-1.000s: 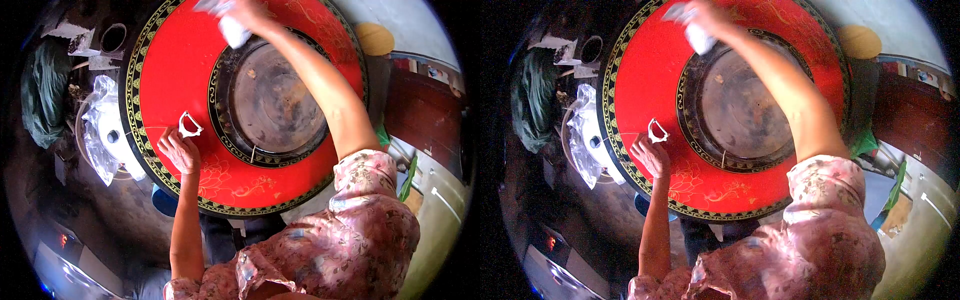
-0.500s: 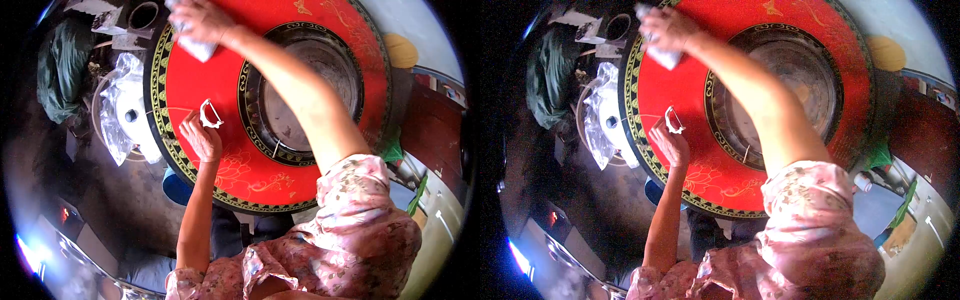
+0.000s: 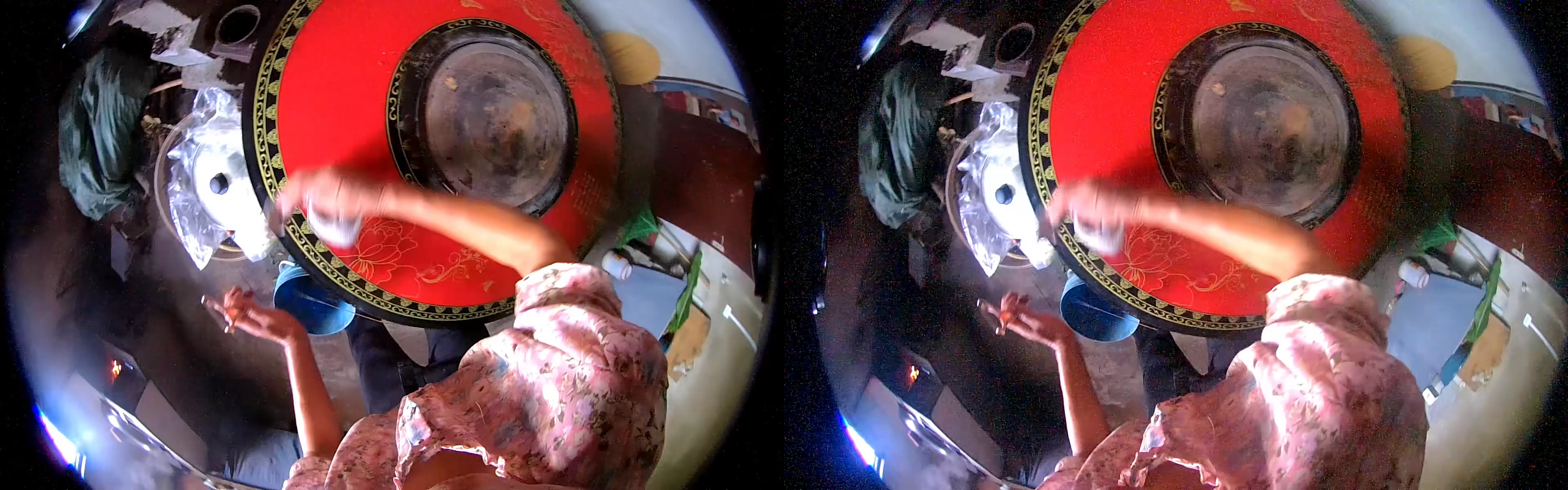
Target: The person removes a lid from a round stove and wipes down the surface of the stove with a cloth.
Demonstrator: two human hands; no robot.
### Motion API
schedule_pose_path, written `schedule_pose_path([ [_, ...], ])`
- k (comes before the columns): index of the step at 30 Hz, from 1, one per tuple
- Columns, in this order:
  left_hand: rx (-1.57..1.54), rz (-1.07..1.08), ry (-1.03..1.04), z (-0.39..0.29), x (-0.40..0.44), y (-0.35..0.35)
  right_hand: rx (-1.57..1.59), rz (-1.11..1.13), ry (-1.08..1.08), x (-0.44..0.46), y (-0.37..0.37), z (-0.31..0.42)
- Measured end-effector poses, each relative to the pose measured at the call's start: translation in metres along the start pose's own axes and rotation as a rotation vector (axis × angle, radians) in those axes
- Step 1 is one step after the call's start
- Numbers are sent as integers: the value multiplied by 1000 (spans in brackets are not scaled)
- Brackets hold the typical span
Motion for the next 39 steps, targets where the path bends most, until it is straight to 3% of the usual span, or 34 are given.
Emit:
schedule_pose_path([
  [5, 157, 42, -30, 34, -29, -62, -388, -478, 426, 30, -270, 7],
  [9, 253, 87, -70, 39, -58, -77, -1306, -1132, 354, 27, -342, 28],
  [10, 254, 75, -100, 43, -63, -78, -1159, -761, 831, 41, -294, 52],
  [11, 218, 70, -129, 43, -66, -73, -1124, -626, 607, 45, -241, 73],
  [12, 184, 65, -158, 43, -69, -68, -1147, -444, 868, 35, -205, 79],
  [13, 154, 59, -187, 43, -71, -65, -1315, -613, 328, 24, -231, 13],
  [16, 80, 119, -124, 35, -66, -52, -1264, -371, 118, -18, -111, -12],
  [17, 73, 141, -98, 27, -62, -48, -1159, -325, 76, -43, -69, 0],
  [19, 35, 119, -103, 17, -54, -50, -905, -119, 227, -99, 12, -6],
  [24, 92, 208, -57, 22, -45, -89, -1052, 138, 306, -256, 150, 4],
  [25, 115, 217, -59, 22, -43, -96, -1031, 115, 251, -248, 145, 13],
  [28, 151, 234, -43, 37, -48, -128, -463, -215, 288, -174, 83, 52],
  [31, 77, 194, -78, 45, -57, -153, -1277, -360, 398, -102, 6, 5],
  [33, 89, 218, -79, 43, -65, -161, -1611, -894, 40, -33, -66, -30],
  [34, 114, 262, -133, 44, -68, -164, -1615, -1198, -23, -2, -93, -14],
  [35, 140, 310, -188, 45, -72, -167, -1696, -869, 347, 18, -83, -10],
  [36, 66, 269, -147, 40, -80, -167, -1204, -1078, 379, 18, -75, 0],
  [38, 25, 249, -87, 36, -87, -174, -970, -828, 185, 39, -8, -96],
  [39, 32, 257, -120, 40, -88, -175, -1214, -684, 224, 19, 39, -70],
])
Point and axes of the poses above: each hand's wrist, its own x-axis towards the middle knuckle, its own y-axis out of the palm, z = x × y, the point moved 8 cm from there along x, towards the middle knuckle, and after that the axes turned 11 degrees about y, right-handed, at the moved point
